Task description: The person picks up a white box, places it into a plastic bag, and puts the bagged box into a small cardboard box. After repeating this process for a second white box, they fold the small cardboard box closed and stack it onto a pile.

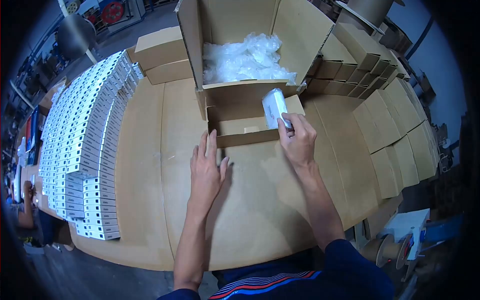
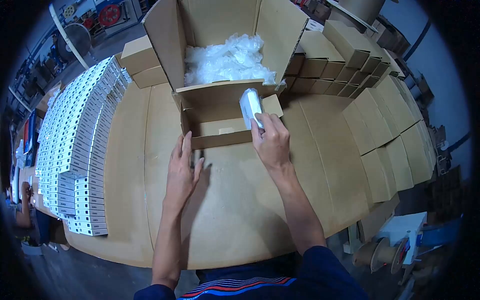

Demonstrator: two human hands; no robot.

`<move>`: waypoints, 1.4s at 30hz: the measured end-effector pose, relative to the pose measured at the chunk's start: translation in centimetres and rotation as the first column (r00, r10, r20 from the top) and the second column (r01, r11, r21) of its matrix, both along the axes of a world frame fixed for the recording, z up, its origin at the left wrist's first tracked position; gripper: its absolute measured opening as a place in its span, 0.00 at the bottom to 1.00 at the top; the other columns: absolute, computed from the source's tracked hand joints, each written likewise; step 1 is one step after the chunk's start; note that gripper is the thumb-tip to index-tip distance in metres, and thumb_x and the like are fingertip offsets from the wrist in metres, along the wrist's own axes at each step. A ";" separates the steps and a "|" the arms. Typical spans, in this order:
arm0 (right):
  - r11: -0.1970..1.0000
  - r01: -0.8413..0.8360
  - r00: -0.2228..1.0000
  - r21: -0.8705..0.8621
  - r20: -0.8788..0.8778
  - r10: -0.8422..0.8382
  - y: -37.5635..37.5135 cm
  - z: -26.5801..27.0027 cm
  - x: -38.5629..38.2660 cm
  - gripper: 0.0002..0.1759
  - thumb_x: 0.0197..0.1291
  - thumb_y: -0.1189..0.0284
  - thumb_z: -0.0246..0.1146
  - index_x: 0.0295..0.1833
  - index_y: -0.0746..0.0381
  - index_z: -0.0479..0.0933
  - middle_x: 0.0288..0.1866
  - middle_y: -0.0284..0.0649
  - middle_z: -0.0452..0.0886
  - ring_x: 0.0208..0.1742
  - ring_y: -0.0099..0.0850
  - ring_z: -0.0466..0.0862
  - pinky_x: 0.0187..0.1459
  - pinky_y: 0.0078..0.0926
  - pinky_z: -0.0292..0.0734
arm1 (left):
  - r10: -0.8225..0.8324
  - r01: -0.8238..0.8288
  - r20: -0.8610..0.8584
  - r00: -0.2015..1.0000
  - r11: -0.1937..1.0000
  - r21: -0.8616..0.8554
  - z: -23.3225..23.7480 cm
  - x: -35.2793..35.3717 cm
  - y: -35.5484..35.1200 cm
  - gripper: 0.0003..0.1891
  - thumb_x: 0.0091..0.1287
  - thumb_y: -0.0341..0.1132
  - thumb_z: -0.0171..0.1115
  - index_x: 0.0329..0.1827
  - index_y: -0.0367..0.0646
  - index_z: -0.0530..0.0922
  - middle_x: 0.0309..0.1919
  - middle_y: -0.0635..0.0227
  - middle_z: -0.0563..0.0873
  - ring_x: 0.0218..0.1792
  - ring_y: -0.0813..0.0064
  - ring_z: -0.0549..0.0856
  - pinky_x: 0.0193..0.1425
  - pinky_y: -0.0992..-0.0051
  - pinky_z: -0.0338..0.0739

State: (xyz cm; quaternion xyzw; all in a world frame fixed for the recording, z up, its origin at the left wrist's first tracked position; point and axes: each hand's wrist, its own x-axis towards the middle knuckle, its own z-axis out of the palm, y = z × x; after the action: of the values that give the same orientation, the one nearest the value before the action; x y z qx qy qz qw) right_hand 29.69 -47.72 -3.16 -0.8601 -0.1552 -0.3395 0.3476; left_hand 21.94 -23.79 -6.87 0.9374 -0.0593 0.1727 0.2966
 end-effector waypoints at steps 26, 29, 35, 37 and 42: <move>0.857 0.251 0.915 -0.450 -0.179 -0.362 2.6 -1.9 -3.4 0.35 0.72 0.60 0.64 0.80 0.61 0.67 0.85 0.55 0.56 0.75 0.55 0.68 0.73 0.56 0.63 | 0.059 -0.050 0.049 0.997 0.986 -0.157 1.2 -5.6 2.1 0.48 0.63 0.31 0.75 0.85 0.43 0.58 0.73 0.41 0.71 0.70 0.41 0.75 0.76 0.54 0.70; 0.939 0.169 0.982 -0.299 -0.031 -0.186 6.8 0.1 -5.4 0.45 0.65 0.69 0.68 0.84 0.61 0.55 0.86 0.57 0.54 0.82 0.56 0.59 0.80 0.57 0.50 | 0.197 -0.190 0.076 0.977 0.978 -0.089 3.2 -9.3 5.4 0.45 0.62 0.30 0.75 0.83 0.40 0.63 0.71 0.45 0.74 0.69 0.44 0.76 0.75 0.56 0.72; 0.715 -0.671 0.737 -0.196 -0.071 0.672 20.1 1.6 -6.5 0.40 0.58 0.77 0.68 0.76 0.62 0.63 0.79 0.50 0.68 0.78 0.55 0.67 0.78 0.52 0.60 | 0.482 -0.504 0.273 0.833 0.864 0.010 5.5 -13.9 16.4 0.36 0.63 0.26 0.72 0.77 0.36 0.70 0.68 0.47 0.77 0.69 0.46 0.77 0.73 0.56 0.74; 0.581 -0.792 0.607 -0.189 -0.136 0.783 24.9 2.7 -6.7 0.41 0.58 0.78 0.68 0.77 0.62 0.62 0.77 0.50 0.69 0.78 0.55 0.67 0.76 0.52 0.63 | 0.522 -0.562 0.349 0.779 0.827 0.018 6.3 -13.8 20.2 0.34 0.64 0.24 0.71 0.75 0.36 0.70 0.67 0.47 0.78 0.69 0.45 0.78 0.73 0.56 0.74; 0.436 -0.843 0.485 -0.316 -0.094 0.869 35.6 3.7 -4.8 0.41 0.61 0.77 0.66 0.79 0.62 0.58 0.71 0.52 0.74 0.77 0.54 0.68 0.74 0.51 0.65 | 0.493 -0.585 0.423 0.760 0.803 0.115 8.0 -12.0 27.1 0.33 0.64 0.20 0.69 0.74 0.36 0.70 0.67 0.48 0.78 0.68 0.46 0.78 0.73 0.57 0.75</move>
State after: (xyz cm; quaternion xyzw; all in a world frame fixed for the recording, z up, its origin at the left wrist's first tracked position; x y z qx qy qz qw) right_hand 24.92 -12.15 0.49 -0.6917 -0.6357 -0.1220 0.3201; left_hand 9.90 3.34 1.10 0.8924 0.1394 0.4170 0.1013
